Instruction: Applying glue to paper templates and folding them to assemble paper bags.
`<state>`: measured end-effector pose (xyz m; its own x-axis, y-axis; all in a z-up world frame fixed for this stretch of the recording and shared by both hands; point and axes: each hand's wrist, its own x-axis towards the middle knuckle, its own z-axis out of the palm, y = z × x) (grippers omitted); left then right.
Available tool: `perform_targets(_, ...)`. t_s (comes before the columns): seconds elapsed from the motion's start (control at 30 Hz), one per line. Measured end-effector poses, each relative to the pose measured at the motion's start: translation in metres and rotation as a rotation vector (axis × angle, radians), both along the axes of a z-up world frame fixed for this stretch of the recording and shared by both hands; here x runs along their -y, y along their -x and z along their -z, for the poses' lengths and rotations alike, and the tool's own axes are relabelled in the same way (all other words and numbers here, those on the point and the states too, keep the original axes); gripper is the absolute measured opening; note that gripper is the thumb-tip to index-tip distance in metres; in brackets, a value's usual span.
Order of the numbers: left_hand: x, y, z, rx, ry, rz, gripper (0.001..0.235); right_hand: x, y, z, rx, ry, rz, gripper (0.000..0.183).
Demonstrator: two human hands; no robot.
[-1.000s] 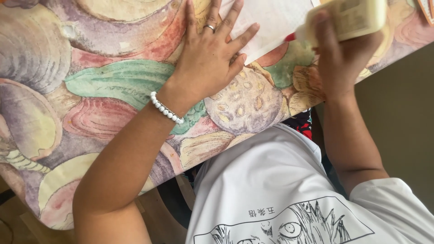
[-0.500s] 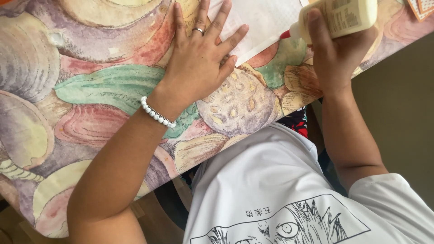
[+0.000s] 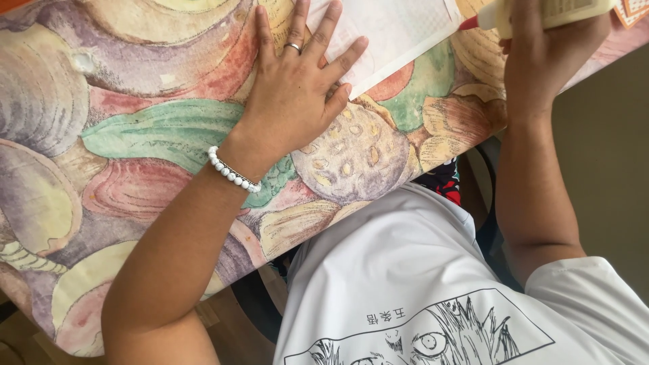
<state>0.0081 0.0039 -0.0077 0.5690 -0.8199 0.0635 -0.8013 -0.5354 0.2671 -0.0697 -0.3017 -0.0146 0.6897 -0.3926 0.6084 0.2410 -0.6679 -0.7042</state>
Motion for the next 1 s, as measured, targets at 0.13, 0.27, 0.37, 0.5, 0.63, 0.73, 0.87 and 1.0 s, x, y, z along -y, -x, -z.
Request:
perform_targets(0.13, -0.001, 0.0, 0.001, 0.028, 0.043, 0.011, 0.053, -0.005, 0.0, 0.002, 0.013, 0.038, 0.007, 0.024)
perform_targets(0.27, 0.003, -0.001, -0.001, -0.025, 0.023, 0.01, 0.055, -0.003, 0.002, 0.003, 0.005, -0.014, 0.014, 0.02)
perform_targets(0.37, 0.002, -0.001, -0.004, -0.041, -0.012, 0.001, 0.056, 0.003, -0.002, 0.002, 0.005, -0.017, 0.022, 0.021)
perform_targets(0.5, 0.001, -0.001, -0.001, -0.037, 0.002, 0.002, 0.056, -0.009, 0.0, 0.013, -0.047, -0.182, 0.063, 0.031)
perform_targets(0.63, 0.001, 0.0, -0.001, -0.041, 0.008, 0.003, 0.055, -0.002, -0.003, 0.006, 0.003, -0.09, 0.073, 0.036)
perform_targets(0.73, 0.0, -0.002, 0.001, -0.007, 0.044, 0.011, 0.055, 0.029, -0.011, 0.001, -0.029, -0.284, 0.12, 0.017)
perform_targets(0.87, -0.002, -0.001, 0.002, 0.011, 0.106, 0.048, 0.051, 0.066, -0.016, 0.012, -0.174, -0.659, 0.066, 0.014)
perform_targets(1.0, -0.003, -0.001, 0.001, 0.079, 0.239, 0.132, 0.045, 0.083, -0.026, 0.025, -0.347, -0.489, 0.165, 0.035)
